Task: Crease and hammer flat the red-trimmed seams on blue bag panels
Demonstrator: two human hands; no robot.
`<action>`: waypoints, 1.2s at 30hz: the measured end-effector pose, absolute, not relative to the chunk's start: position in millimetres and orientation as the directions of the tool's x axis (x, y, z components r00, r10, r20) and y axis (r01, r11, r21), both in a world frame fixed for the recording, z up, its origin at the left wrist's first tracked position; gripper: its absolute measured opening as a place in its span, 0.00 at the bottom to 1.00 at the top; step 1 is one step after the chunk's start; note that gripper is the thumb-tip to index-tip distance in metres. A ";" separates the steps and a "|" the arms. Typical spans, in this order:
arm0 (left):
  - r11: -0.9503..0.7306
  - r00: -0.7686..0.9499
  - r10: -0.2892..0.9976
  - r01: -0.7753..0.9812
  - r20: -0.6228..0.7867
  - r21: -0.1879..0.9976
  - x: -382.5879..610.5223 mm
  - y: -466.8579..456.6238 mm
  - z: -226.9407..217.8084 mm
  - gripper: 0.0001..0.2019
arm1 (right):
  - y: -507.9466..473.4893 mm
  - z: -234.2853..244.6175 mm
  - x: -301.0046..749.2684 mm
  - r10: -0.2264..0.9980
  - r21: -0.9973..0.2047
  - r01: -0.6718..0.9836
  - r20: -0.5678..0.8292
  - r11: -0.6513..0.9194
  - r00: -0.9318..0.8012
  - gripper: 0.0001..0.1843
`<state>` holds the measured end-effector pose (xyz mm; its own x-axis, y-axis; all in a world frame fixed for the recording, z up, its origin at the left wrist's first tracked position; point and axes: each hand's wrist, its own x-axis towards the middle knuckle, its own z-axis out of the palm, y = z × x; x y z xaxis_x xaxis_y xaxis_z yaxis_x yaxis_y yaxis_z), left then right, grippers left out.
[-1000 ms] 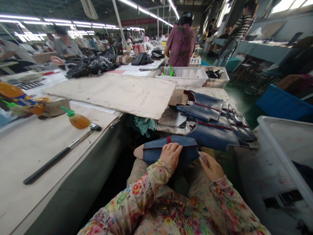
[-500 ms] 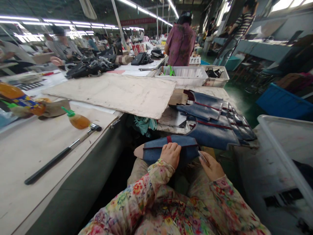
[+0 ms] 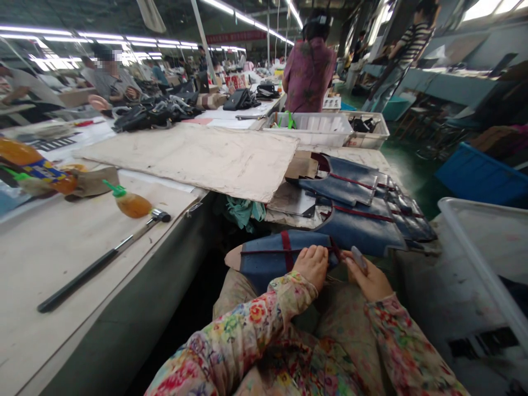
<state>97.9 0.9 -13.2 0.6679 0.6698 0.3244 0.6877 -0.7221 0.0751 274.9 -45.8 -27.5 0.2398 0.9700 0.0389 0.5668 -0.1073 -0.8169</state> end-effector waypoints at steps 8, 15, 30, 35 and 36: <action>-0.752 0.692 0.651 0.642 0.311 0.147 110.1 11.7 -12.5 0.17 | -37.9 -24.4 271.3 0.933 -0.601 0.791 0.338 0.114 0.122 0.26; -0.750 0.677 0.654 0.637 0.337 0.176 97.2 6.8 -10.0 0.18 | -25.9 -5.5 260.0 0.827 -0.199 0.958 0.558 0.208 -0.064 0.20; -0.680 0.585 0.721 0.700 0.370 0.217 61.2 4.0 -12.6 0.14 | -24.5 -37.7 227.6 0.794 -0.078 0.937 0.558 0.340 -0.241 0.18; -0.637 0.529 0.748 0.742 0.400 0.210 39.9 -0.7 -13.3 0.14 | -24.6 -37.9 203.9 0.782 -0.098 0.922 0.568 0.376 -0.258 0.18; -0.632 0.521 0.751 0.744 0.406 0.215 36.0 -1.5 -13.7 0.14 | -24.8 -36.9 198.2 0.785 -0.102 0.921 0.564 0.375 -0.257 0.18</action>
